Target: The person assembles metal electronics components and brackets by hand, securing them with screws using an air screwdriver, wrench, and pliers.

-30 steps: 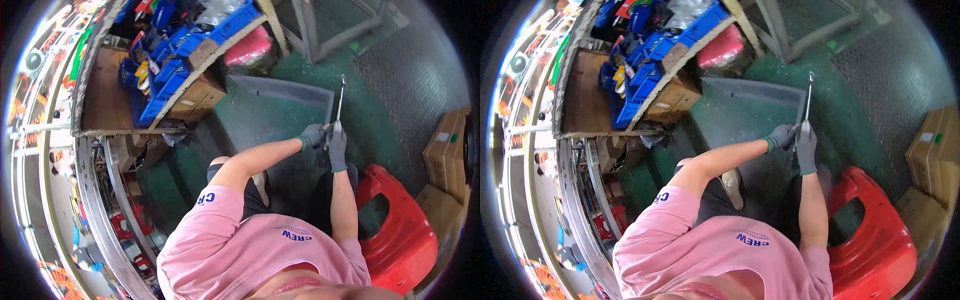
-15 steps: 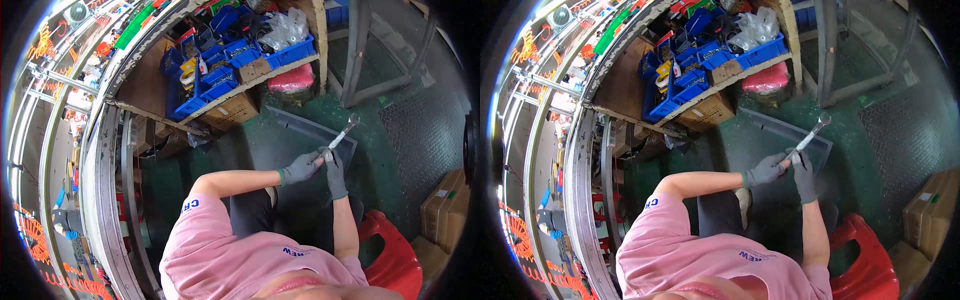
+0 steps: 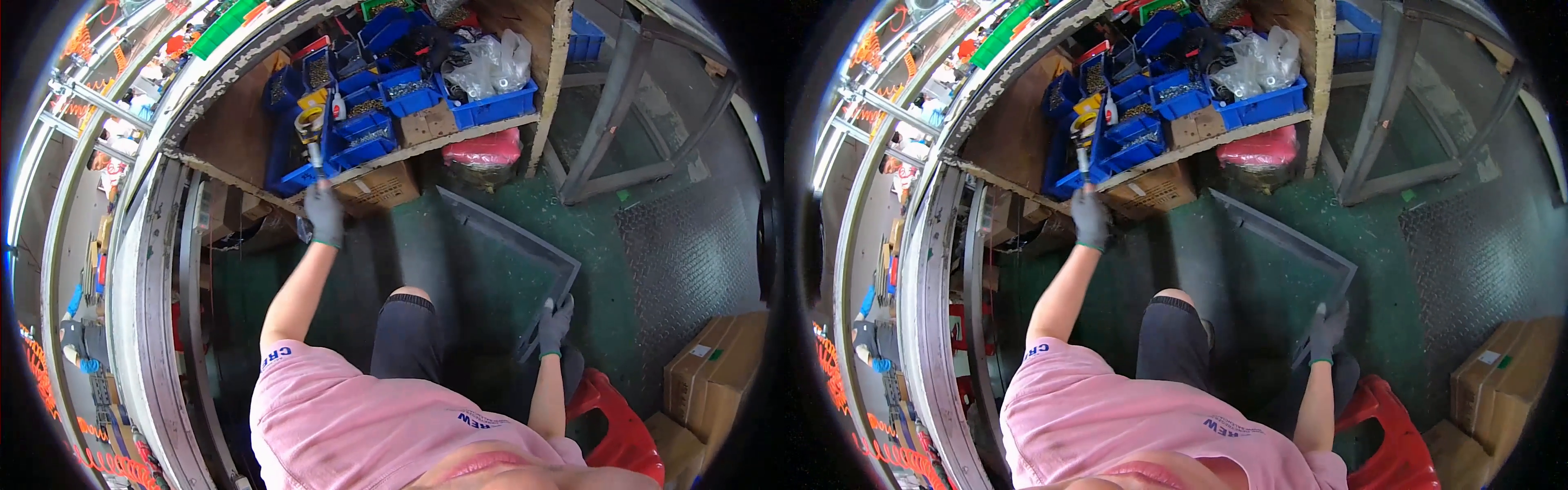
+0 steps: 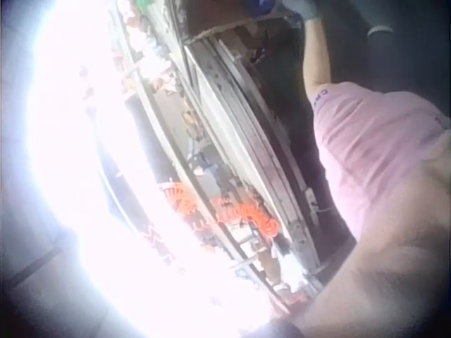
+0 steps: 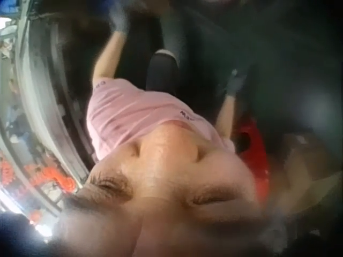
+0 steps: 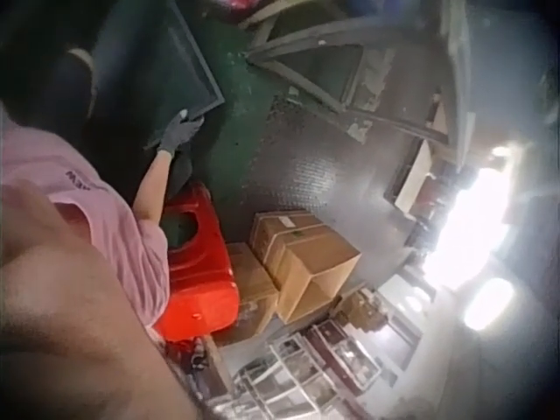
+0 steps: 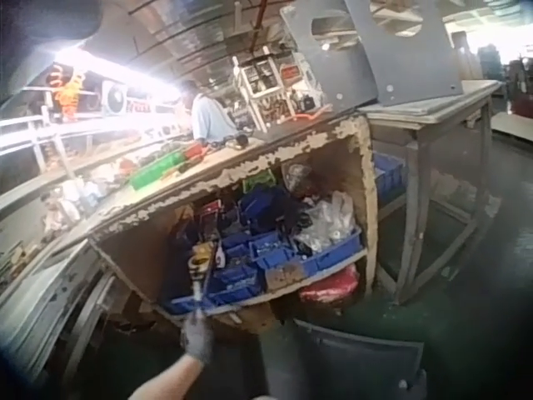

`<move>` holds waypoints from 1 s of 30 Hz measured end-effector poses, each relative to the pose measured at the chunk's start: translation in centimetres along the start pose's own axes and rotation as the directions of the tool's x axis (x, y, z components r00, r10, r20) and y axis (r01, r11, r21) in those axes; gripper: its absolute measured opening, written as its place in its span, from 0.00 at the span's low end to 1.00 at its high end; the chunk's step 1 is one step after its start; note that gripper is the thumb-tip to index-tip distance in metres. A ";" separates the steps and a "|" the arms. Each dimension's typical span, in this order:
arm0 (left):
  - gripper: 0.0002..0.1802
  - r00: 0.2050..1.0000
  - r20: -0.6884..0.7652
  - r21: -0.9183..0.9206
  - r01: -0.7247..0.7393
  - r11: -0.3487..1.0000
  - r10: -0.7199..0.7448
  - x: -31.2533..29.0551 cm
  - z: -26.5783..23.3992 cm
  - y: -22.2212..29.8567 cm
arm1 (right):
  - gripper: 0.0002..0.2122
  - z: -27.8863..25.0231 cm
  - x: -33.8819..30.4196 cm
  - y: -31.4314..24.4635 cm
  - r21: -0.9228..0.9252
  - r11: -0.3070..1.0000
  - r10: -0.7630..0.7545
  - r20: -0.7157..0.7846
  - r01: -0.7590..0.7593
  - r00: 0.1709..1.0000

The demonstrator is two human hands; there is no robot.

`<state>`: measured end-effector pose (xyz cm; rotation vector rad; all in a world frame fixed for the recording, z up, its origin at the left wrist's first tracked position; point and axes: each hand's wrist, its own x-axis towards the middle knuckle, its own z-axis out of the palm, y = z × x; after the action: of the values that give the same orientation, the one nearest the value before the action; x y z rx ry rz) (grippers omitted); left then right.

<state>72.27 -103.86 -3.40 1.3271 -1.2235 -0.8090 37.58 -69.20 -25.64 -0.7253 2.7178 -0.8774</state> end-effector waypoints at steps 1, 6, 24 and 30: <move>0.12 0.998 -0.049 -0.004 0.037 0.999 -0.037 1.9 -0.5 -0.1 | 0.23 0.3 -0.2 0.7 0.071 0.997 -0.008 -0.015 0.009 1.000; 0.13 0.985 -0.171 0.223 0.058 0.973 -0.020 13.2 -7.7 -4.9 | 0.24 -1.8 1.1 -2.4 0.258 0.930 0.161 0.355 -0.262 0.921; 0.13 0.029 0.949 0.228 0.627 0.745 -0.314 -24.4 12.5 2.1 | 0.18 3.0 2.1 2.7 0.482 0.611 0.391 0.505 -0.627 0.769; 0.10 0.464 0.873 0.177 -0.019 0.984 -0.148 -23.4 12.5 1.8 | 0.18 -4.7 4.4 -7.6 0.447 0.501 0.396 0.643 -0.741 0.656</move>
<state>54.58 -84.59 -7.97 1.0536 -2.1066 -1.6130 35.21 -74.45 -17.53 0.1805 1.7439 -1.1934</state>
